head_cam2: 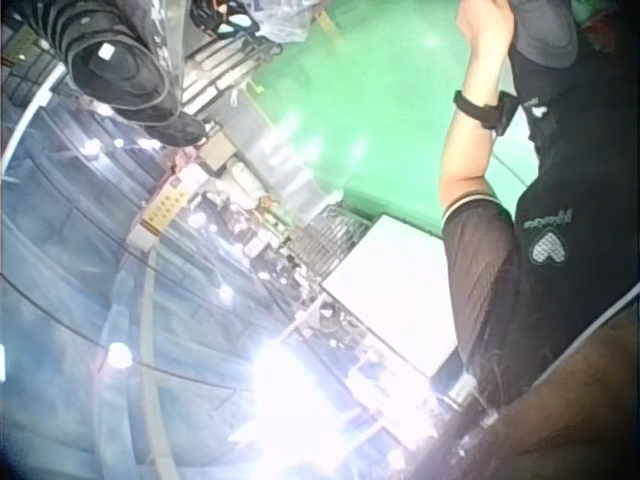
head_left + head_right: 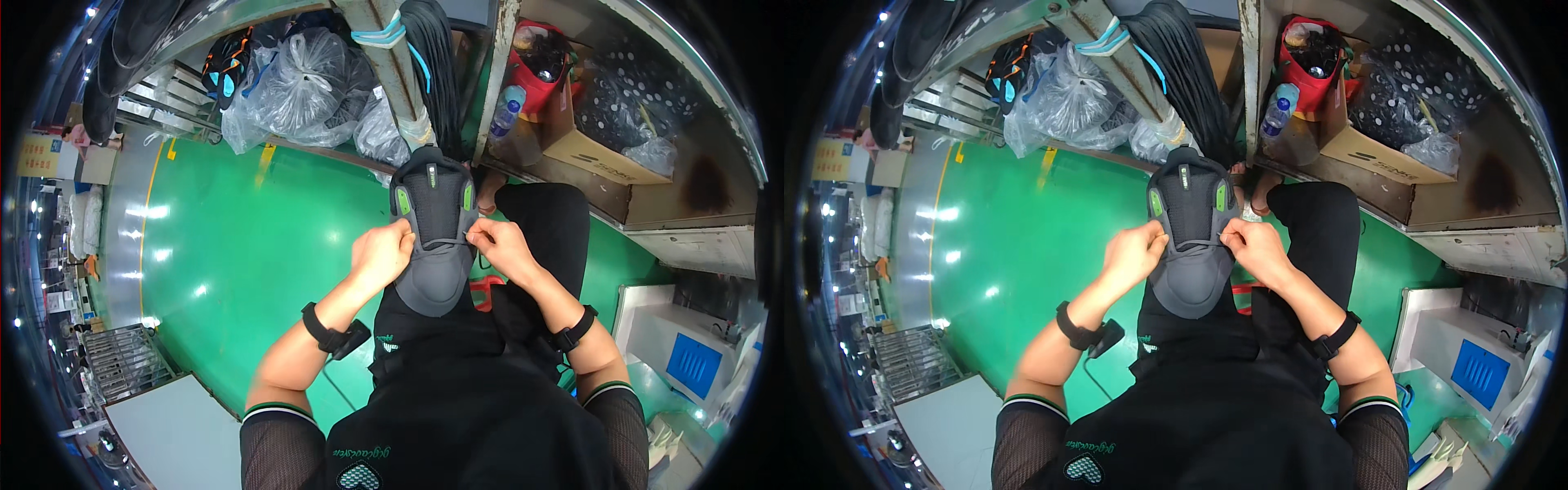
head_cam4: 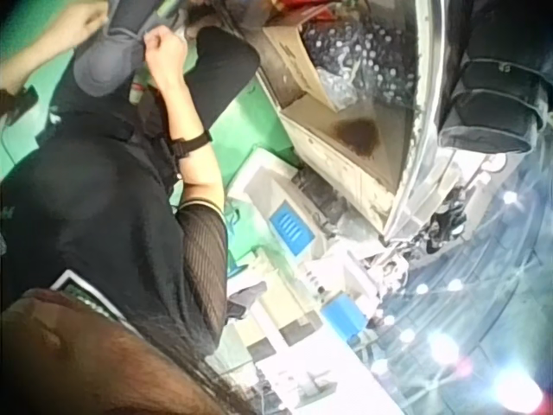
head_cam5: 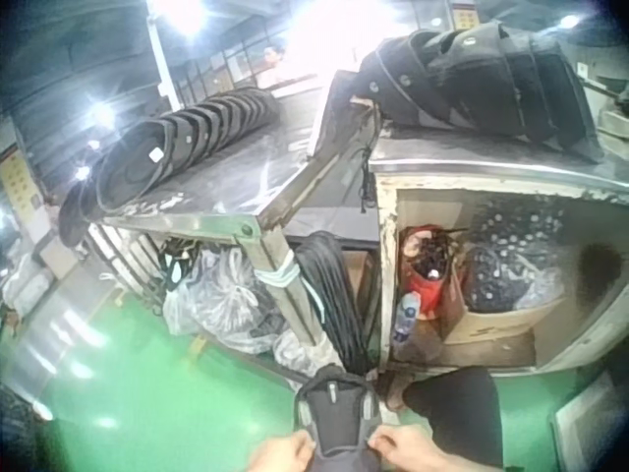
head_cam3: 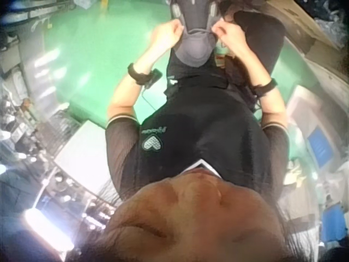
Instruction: Lacing a gray athletic shoe in a factory setting.
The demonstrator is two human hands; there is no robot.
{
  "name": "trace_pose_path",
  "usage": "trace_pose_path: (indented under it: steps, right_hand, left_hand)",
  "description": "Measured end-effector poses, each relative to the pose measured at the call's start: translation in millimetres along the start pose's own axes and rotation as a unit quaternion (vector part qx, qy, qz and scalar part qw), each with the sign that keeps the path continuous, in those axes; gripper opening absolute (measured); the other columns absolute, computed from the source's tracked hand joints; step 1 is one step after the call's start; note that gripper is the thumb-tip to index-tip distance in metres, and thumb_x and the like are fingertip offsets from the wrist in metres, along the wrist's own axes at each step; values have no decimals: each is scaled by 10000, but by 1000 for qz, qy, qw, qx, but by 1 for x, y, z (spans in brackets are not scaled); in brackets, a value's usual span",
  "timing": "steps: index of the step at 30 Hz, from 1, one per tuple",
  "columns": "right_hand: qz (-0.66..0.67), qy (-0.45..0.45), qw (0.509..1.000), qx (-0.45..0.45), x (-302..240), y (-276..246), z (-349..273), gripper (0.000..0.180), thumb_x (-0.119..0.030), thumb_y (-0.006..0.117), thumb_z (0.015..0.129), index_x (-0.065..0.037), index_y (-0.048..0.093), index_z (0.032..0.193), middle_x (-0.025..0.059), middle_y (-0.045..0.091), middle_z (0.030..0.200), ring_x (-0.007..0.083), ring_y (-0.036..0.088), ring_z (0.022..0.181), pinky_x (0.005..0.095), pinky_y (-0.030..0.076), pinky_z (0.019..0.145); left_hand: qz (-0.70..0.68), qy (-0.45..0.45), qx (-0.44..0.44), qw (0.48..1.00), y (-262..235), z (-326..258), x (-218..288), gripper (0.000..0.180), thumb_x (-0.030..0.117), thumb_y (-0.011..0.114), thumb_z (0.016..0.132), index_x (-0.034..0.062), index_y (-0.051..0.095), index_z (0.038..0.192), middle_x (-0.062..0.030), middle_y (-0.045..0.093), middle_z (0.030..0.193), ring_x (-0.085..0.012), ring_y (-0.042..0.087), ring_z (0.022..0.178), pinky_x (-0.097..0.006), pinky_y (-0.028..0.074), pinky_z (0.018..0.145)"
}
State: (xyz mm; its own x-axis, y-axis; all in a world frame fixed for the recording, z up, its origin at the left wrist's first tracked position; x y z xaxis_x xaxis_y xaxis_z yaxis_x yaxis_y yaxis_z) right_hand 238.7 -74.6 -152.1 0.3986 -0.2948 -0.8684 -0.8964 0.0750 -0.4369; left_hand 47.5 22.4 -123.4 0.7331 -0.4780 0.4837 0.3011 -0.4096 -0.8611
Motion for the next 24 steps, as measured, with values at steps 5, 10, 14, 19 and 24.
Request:
trace_pose_path:
  steps: [5, 10, 14, 19, 24]
  right_hand:
    - [-92, -46, 995, 7, -12, 8, 5, 127, -133, 625, 804, -7, 628, 821, 156, 650, 722, 306, 658, 689, 381, 501, 625]
    - [-416, -312, 854, -9, -39, 19, 17, 91, -131, 609, 702, -61, 578, 752, 84, 643, 751, 254, 660, 699, 342, 518, 582]
    - [-453, -443, 772, -36, -77, -6, 18, 203, -219, 666, 676, -97, 613, 829, -20, 592, 820, 174, 577, 933, 328, 477, 706]
    - [-447, -469, 742, -171, -65, -5, 36, 194, -283, 729, 664, -136, 653, 764, -74, 523, 790, 160, 475, 892, 336, 376, 783]
    - [-379, -462, 794, -111, -55, -4, 35, 178, -264, 719, 676, -112, 631, 646, -22, 488, 709, 172, 471, 806, 331, 339, 718]
  left_hand:
    - [16, 59, 0, 998, -8, -3, 1, 126, 228, 613, 868, 125, 608, 794, -71, 577, 614, -274, 577, 640, -414, 423, 671]
    - [140, 64, -48, 987, -27, -1, 16, 127, 245, 667, 822, 124, 628, 827, -66, 615, 786, -243, 598, 904, -472, 362, 900]
    - [240, 303, 79, 919, -48, 2, 36, 194, 229, 716, 743, 114, 662, 888, -40, 596, 1007, -205, 543, 1025, -405, 395, 858]
    - [216, 377, -102, 895, -32, 23, 19, 167, 217, 708, 730, 124, 673, 863, -3, 538, 873, -205, 504, 905, -357, 390, 794]
    - [114, 335, -90, 931, -37, 29, 12, 117, 198, 718, 721, 106, 655, 757, -10, 496, 811, -217, 465, 817, -356, 371, 735]
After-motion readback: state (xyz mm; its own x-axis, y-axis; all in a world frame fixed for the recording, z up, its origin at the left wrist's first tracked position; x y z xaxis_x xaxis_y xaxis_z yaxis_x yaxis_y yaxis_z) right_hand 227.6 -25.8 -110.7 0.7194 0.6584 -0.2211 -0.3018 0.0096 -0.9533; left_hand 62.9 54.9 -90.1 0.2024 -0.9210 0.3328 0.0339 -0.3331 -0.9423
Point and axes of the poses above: each hand's wrist, its own z-axis towards the middle knuckle, its own y-axis out of the palm, x = y × z, the point moved 5 cm from there along z, towards the middle knuckle
